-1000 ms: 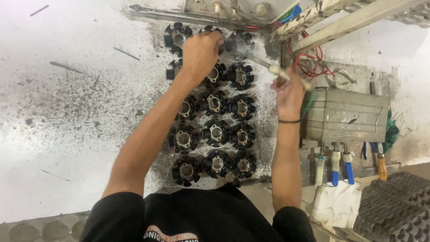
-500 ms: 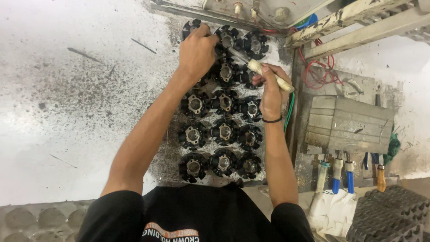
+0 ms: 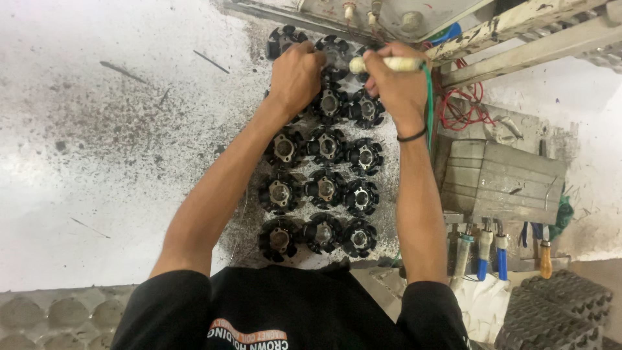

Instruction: The person arranges black motor rotor assemblies on a workbench, then uses a heated soldering tool to work on the center of each rotor one at a time, placing finished units in rows. They reposition parts and a parts tray while working through the batch.

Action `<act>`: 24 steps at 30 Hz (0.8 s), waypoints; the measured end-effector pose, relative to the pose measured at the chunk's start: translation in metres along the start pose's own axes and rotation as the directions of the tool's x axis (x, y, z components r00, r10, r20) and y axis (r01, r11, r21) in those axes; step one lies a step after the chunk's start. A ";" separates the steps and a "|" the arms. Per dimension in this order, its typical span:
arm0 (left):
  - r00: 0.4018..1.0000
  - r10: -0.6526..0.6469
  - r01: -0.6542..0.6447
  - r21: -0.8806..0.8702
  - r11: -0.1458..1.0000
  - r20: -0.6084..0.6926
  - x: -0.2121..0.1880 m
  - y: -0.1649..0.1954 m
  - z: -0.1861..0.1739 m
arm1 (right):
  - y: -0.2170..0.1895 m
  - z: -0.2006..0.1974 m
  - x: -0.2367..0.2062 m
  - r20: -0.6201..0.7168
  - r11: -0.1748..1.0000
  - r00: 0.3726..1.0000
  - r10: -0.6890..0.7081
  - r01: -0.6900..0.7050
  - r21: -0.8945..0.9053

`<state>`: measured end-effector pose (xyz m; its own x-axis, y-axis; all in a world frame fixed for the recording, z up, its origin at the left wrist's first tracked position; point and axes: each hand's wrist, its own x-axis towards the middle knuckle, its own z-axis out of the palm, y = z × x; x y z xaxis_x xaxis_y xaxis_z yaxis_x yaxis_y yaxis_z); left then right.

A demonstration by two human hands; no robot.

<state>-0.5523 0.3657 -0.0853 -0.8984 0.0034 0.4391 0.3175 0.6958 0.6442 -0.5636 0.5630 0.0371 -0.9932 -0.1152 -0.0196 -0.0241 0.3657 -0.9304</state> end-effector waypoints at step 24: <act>0.993 0.014 -0.019 -0.039 0.999 -0.121 -0.031 0.021 -0.044 | 0.056 0.015 -0.082 -0.215 0.927 0.970 -0.110 0.178 0.330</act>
<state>-0.5048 0.3486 -0.0577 -0.8506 -0.0734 0.5206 0.3461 0.6672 0.6596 -0.4819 0.5795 -0.0185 -0.9857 0.0462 0.1621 -0.1617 0.0137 -0.9867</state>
